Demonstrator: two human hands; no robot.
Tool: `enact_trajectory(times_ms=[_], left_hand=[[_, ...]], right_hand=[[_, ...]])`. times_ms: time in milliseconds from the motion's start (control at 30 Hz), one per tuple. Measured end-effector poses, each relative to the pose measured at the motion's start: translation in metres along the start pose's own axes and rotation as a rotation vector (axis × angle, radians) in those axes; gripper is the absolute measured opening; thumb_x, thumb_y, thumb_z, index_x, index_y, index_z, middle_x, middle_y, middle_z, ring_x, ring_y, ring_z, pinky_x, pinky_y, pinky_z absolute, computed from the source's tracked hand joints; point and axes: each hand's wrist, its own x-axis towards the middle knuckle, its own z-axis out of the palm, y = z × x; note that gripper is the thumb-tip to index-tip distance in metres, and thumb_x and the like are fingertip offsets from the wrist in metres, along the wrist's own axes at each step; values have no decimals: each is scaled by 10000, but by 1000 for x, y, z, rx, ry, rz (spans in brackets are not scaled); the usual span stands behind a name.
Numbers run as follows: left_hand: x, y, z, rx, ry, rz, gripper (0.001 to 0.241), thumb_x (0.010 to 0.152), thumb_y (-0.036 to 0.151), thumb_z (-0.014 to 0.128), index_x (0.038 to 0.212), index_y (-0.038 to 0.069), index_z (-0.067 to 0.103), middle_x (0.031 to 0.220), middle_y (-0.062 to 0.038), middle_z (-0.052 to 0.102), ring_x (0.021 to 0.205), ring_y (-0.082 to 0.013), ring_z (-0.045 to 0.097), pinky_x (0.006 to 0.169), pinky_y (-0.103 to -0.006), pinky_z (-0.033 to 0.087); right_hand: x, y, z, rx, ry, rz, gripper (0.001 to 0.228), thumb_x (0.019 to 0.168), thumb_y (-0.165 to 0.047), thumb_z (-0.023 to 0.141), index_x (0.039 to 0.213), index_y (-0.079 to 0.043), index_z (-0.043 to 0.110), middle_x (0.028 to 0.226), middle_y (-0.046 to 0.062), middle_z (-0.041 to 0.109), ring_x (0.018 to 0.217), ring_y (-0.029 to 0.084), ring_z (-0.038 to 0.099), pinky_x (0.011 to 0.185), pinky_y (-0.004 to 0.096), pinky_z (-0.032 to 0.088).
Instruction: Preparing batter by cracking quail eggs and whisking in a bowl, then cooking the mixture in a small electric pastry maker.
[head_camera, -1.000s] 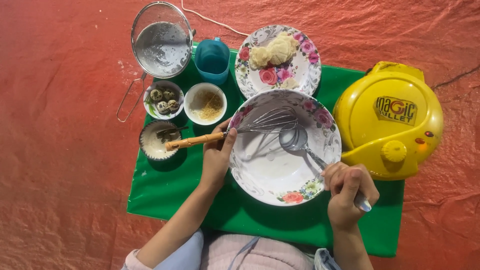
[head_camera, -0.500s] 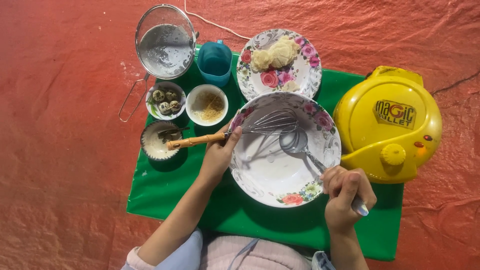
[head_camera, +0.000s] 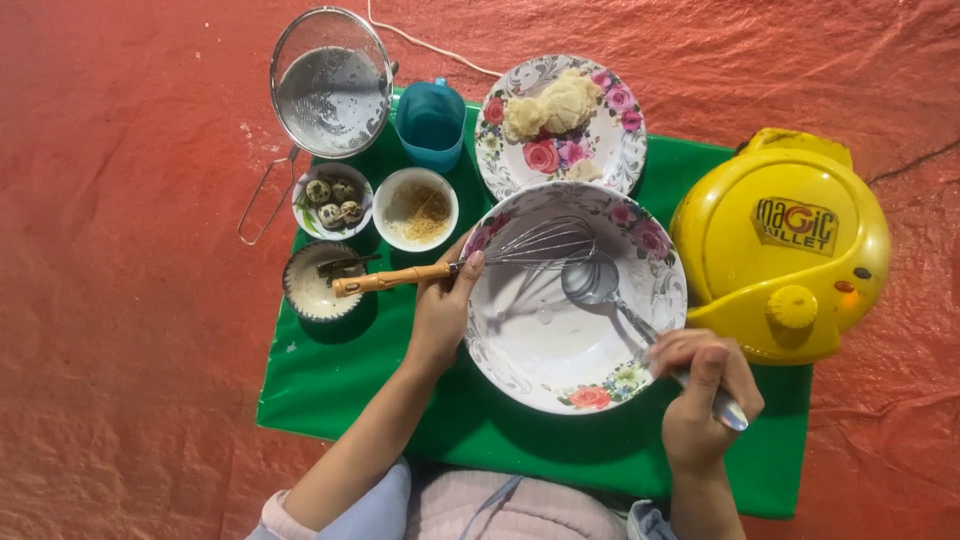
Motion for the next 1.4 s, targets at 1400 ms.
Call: enact_trajectory(times_ms=[1400], left_hand=[[-30,6,2,44,-121,445,323,834,126,429,1151,67,422,1110,-97,525,988,-168,516,838,-260,407]], right_hand=[[-36,-21,-48,-598,-293,-229,60,712,20,482,699,23,541,694,102,557,574,212,508,555,280,405]])
